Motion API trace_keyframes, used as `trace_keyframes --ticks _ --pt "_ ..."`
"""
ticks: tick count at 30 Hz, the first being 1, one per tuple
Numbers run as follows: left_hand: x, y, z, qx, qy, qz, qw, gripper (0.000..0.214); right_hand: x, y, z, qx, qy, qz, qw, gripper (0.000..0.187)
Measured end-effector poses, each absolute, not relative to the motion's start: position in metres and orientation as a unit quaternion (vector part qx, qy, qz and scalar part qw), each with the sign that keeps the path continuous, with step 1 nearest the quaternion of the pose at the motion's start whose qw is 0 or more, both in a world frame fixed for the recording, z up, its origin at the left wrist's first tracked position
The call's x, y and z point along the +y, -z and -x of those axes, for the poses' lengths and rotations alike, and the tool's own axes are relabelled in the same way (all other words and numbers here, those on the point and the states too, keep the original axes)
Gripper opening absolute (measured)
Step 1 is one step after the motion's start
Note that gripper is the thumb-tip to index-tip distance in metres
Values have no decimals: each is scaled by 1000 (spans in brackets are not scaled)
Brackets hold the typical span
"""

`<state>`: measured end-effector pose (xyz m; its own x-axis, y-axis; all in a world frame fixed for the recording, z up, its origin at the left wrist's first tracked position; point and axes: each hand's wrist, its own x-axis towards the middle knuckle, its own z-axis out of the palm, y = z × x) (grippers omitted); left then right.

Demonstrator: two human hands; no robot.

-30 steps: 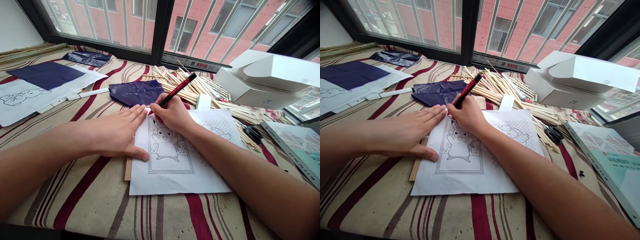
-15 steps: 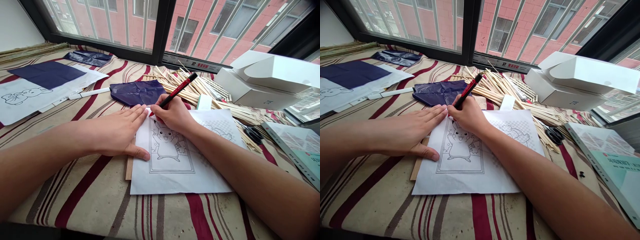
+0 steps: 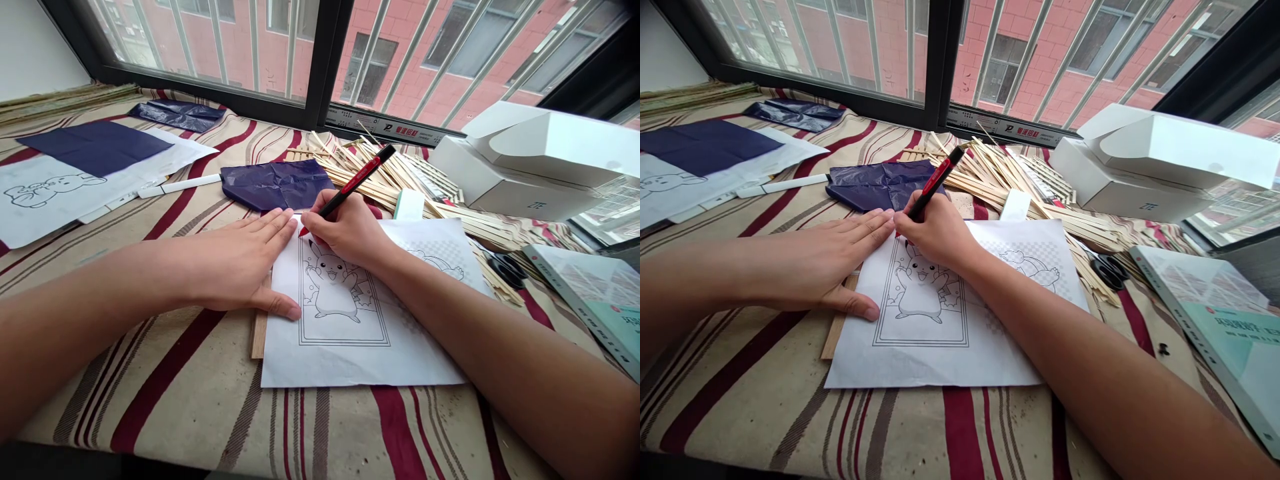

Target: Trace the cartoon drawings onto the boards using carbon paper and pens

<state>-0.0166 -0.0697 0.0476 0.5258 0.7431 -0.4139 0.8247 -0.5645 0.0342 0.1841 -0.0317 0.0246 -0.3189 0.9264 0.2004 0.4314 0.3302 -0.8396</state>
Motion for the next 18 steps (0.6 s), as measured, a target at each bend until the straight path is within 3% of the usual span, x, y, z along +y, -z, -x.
trace_keyframes --ticks 7,18 --pt "-68 -46 15 457 171 -865 121 138 -29 -20 -185 -702 -351 484 388 22" --pt "-71 -50 14 453 156 -869 126 136 -29 -20 -186 -732 -315 477 370 21"
